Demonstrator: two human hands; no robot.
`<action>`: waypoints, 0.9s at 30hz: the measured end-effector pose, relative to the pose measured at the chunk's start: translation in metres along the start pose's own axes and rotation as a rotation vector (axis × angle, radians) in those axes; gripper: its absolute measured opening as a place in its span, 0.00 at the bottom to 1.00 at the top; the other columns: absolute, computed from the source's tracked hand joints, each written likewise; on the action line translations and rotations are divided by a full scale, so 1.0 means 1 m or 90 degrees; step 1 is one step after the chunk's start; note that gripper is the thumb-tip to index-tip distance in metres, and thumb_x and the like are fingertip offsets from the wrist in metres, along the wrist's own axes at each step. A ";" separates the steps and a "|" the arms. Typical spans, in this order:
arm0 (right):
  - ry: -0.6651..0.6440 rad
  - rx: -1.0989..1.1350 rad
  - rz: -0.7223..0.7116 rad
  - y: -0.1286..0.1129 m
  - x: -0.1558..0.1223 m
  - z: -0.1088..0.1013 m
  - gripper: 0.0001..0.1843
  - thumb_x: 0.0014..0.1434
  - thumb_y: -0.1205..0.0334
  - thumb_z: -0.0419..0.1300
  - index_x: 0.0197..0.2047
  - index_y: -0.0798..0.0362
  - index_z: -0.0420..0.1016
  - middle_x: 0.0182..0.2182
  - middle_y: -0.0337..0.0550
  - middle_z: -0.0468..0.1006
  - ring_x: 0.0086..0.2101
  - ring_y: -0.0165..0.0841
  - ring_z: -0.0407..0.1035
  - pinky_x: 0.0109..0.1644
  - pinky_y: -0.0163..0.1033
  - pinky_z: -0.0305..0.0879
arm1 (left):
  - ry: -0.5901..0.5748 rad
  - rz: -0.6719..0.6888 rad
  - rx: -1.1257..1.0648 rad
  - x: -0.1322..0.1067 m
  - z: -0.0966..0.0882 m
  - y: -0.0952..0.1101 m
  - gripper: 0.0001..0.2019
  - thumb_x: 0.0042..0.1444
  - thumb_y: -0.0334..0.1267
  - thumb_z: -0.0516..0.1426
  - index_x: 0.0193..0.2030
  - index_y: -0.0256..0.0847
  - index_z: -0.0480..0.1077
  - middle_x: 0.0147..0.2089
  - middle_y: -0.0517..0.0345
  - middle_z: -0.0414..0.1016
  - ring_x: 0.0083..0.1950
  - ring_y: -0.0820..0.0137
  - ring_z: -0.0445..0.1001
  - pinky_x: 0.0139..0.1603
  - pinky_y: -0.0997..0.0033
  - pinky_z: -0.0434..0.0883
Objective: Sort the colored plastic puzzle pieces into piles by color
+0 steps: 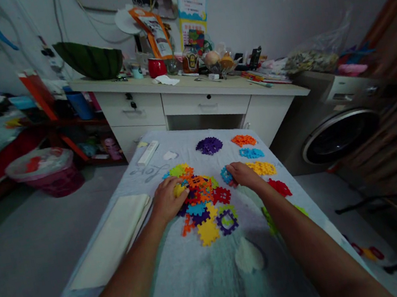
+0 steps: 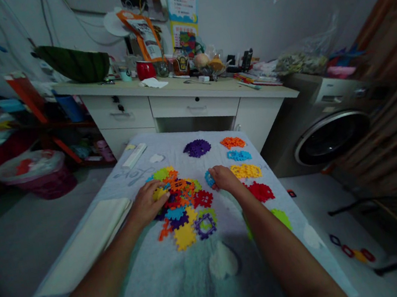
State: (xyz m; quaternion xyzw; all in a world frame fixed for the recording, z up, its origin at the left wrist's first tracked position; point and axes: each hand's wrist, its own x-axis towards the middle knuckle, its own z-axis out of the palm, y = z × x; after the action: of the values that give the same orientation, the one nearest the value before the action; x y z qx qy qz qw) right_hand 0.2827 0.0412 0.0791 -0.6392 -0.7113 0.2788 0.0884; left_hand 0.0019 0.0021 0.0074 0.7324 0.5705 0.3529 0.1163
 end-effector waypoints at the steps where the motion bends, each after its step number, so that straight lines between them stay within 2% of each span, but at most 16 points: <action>1: 0.026 -0.069 0.015 -0.001 0.001 -0.003 0.23 0.71 0.54 0.41 0.38 0.57 0.72 0.33 0.52 0.81 0.32 0.34 0.76 0.37 0.36 0.66 | 0.003 0.003 -0.001 0.000 0.000 0.000 0.16 0.56 0.47 0.56 0.47 0.42 0.72 0.53 0.50 0.73 0.56 0.57 0.70 0.61 0.52 0.67; 4: 0.104 -0.236 0.058 -0.002 0.001 -0.012 0.22 0.69 0.49 0.47 0.45 0.57 0.73 0.43 0.60 0.80 0.44 0.43 0.75 0.43 0.42 0.66 | 0.013 0.006 -0.003 0.000 0.001 -0.001 0.16 0.56 0.48 0.56 0.47 0.42 0.73 0.52 0.50 0.73 0.56 0.57 0.71 0.60 0.52 0.67; 6: 0.107 -0.285 0.071 -0.001 0.000 -0.017 0.20 0.67 0.51 0.50 0.50 0.56 0.72 0.47 0.60 0.78 0.47 0.46 0.74 0.45 0.43 0.66 | 0.012 0.007 -0.002 0.000 0.001 -0.001 0.16 0.56 0.48 0.56 0.47 0.41 0.73 0.52 0.50 0.73 0.56 0.57 0.71 0.60 0.52 0.67; 8: 0.091 -0.312 0.063 0.000 0.000 -0.019 0.16 0.65 0.56 0.54 0.51 0.56 0.71 0.48 0.60 0.78 0.47 0.45 0.74 0.45 0.43 0.66 | 0.009 0.006 -0.002 0.001 0.001 -0.001 0.17 0.56 0.48 0.56 0.47 0.41 0.73 0.53 0.50 0.73 0.56 0.57 0.71 0.60 0.52 0.67; 12: 0.090 -0.315 0.035 0.007 0.009 -0.019 0.14 0.63 0.66 0.53 0.50 0.55 0.73 0.48 0.57 0.78 0.48 0.42 0.73 0.47 0.40 0.64 | 0.005 -0.001 0.001 0.001 0.002 -0.002 0.17 0.56 0.48 0.56 0.47 0.41 0.73 0.53 0.49 0.73 0.57 0.57 0.71 0.61 0.51 0.67; 16: 0.099 -0.284 0.017 0.016 0.026 -0.018 0.19 0.62 0.68 0.53 0.55 0.56 0.71 0.51 0.55 0.77 0.50 0.40 0.71 0.50 0.38 0.64 | 0.004 0.002 -0.005 0.001 0.002 -0.004 0.18 0.56 0.49 0.56 0.48 0.41 0.73 0.54 0.49 0.72 0.57 0.57 0.71 0.62 0.51 0.66; 18: 0.115 -0.308 0.020 0.019 0.033 -0.018 0.20 0.62 0.67 0.53 0.56 0.58 0.70 0.51 0.57 0.77 0.51 0.41 0.71 0.51 0.40 0.63 | 0.003 0.001 -0.006 0.001 0.003 -0.005 0.18 0.56 0.49 0.56 0.48 0.41 0.73 0.54 0.48 0.73 0.57 0.57 0.71 0.61 0.51 0.66; 20: 0.128 -0.349 0.010 0.020 0.037 -0.016 0.21 0.61 0.62 0.56 0.56 0.59 0.70 0.52 0.60 0.75 0.53 0.45 0.69 0.53 0.43 0.63 | 0.003 -0.002 -0.006 0.001 0.004 -0.005 0.18 0.56 0.49 0.56 0.47 0.41 0.73 0.54 0.48 0.73 0.57 0.56 0.71 0.61 0.50 0.66; 23: 0.102 -0.380 -0.027 0.019 0.042 -0.012 0.27 0.56 0.56 0.62 0.57 0.58 0.69 0.55 0.59 0.73 0.55 0.49 0.66 0.54 0.47 0.62 | 0.010 -0.005 -0.005 0.001 0.004 -0.005 0.17 0.55 0.49 0.56 0.47 0.42 0.73 0.54 0.49 0.73 0.57 0.56 0.71 0.61 0.49 0.66; 27: 0.061 -0.371 -0.041 0.020 0.050 -0.007 0.28 0.54 0.61 0.62 0.58 0.56 0.68 0.54 0.56 0.74 0.53 0.46 0.68 0.53 0.44 0.63 | 0.006 -0.004 -0.005 0.001 0.004 -0.005 0.18 0.56 0.49 0.56 0.47 0.42 0.73 0.54 0.49 0.73 0.56 0.56 0.71 0.61 0.49 0.66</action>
State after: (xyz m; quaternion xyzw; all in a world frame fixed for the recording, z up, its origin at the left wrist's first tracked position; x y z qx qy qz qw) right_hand 0.2944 0.0919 0.0631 -0.6271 -0.7763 0.0297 -0.0564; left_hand 0.0010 0.0058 0.0019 0.7286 0.5717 0.3586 0.1174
